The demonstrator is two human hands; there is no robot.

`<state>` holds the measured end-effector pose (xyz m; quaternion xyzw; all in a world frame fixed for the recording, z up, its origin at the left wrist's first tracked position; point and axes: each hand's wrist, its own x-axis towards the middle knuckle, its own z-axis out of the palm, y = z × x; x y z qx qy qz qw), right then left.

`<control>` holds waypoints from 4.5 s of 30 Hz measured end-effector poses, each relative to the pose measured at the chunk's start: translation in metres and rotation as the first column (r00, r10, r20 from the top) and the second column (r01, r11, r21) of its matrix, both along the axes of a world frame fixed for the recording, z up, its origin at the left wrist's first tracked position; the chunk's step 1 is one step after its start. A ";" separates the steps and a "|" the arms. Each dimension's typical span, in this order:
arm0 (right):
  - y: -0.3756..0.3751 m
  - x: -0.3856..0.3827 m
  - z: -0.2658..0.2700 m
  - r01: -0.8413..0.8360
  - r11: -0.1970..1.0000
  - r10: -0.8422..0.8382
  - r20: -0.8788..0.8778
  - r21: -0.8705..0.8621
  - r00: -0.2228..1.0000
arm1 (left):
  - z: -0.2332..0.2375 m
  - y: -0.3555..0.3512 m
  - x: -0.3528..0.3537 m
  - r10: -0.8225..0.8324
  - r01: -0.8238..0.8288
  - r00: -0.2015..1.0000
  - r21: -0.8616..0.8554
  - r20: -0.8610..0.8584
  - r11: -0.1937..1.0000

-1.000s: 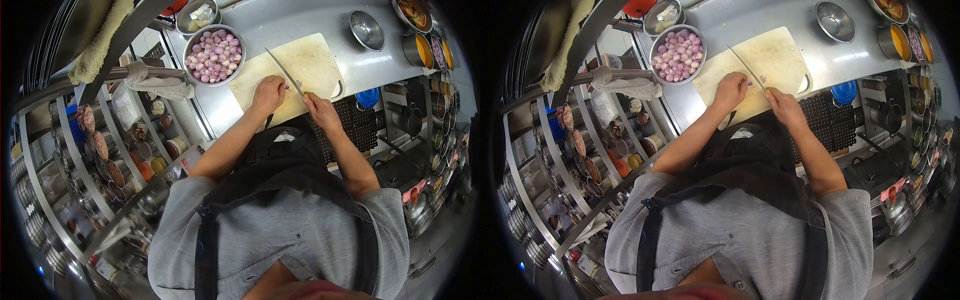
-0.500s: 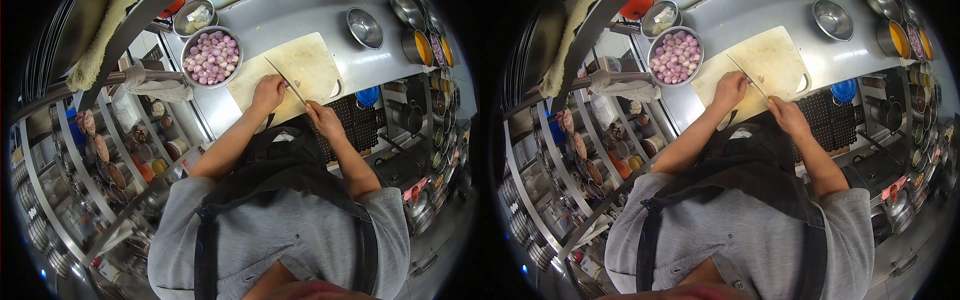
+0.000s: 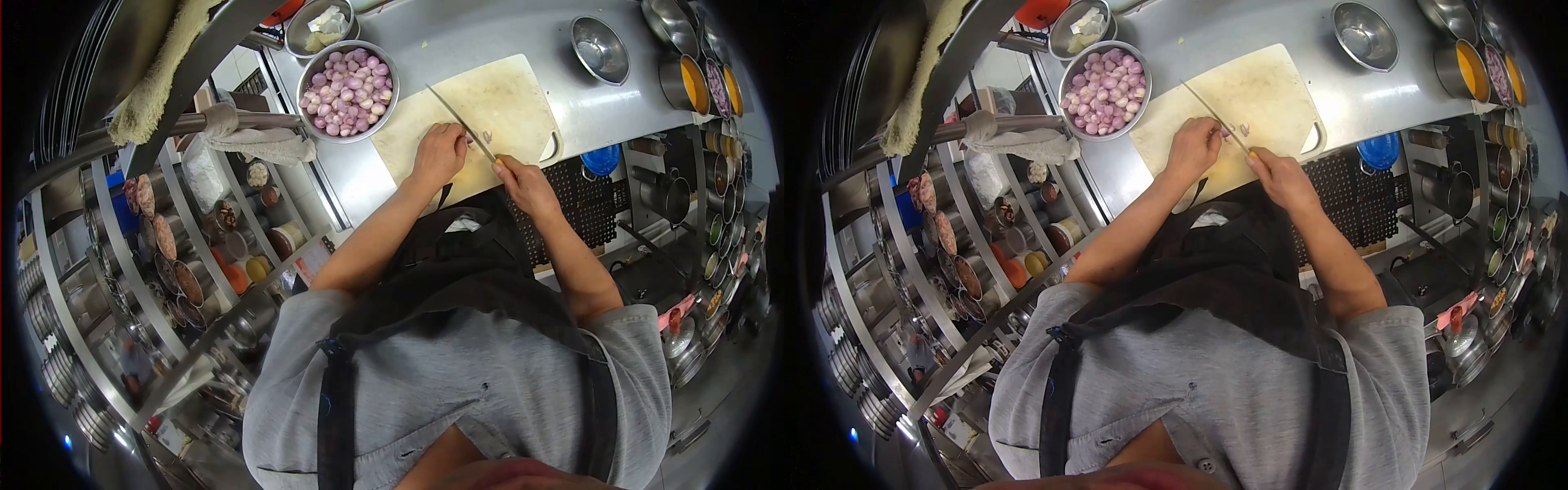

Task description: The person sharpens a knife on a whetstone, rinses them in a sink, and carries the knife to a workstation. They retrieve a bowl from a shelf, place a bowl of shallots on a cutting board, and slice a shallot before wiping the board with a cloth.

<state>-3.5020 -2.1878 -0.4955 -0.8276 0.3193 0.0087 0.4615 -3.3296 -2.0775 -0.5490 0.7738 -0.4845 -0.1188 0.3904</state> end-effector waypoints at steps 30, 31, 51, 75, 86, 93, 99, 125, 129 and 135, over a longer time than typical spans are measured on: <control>-0.002 -0.008 -0.017 0.118 0.991 -0.117 0.014 -0.058 0.993 | 0.007 -0.009 0.010 -0.144 0.100 0.966 0.201 0.216 0.974; 0.001 -0.008 -0.013 0.119 0.992 -0.118 0.035 -0.030 0.992 | 0.007 0.001 0.012 -0.122 0.071 0.968 0.226 0.220 0.972; 0.045 -0.010 0.002 -0.333 0.938 0.330 -0.042 -0.094 0.943 | 0.009 0.113 -0.011 0.351 -0.352 0.931 -0.011 0.103 0.936; 0.024 0.053 -0.015 -0.581 0.806 0.586 0.012 -0.111 0.810 | 0.002 0.102 -0.024 0.546 -0.549 0.834 0.032 0.076 0.835; 0.016 0.056 -0.006 -0.624 0.777 0.622 -0.048 -0.079 0.781 | 0.000 0.100 -0.027 0.579 -0.581 0.814 0.030 0.056 0.814; 0.010 0.048 0.005 -0.573 0.819 0.573 -0.017 0.015 0.819 | 0.001 0.101 -0.027 0.573 -0.574 0.818 0.021 0.053 0.818; 0.017 0.061 -0.013 -0.626 0.777 0.627 -0.016 -0.066 0.779 | 0.003 0.101 -0.026 0.589 -0.593 0.803 0.026 0.090 0.805; -0.003 0.046 -0.007 -0.538 0.842 0.540 -0.028 0.041 0.841 | 0.006 0.095 -0.026 0.581 -0.575 0.805 -0.082 0.119 0.814; -0.009 0.040 0.001 -0.544 0.838 0.543 -0.153 0.037 0.826 | 0.002 0.093 -0.026 0.561 -0.566 0.819 0.018 0.120 0.824; 0.003 0.041 -0.006 -0.585 0.811 0.585 0.007 0.011 0.811 | 0.001 0.084 -0.037 0.692 -0.686 0.697 0.105 -0.189 0.720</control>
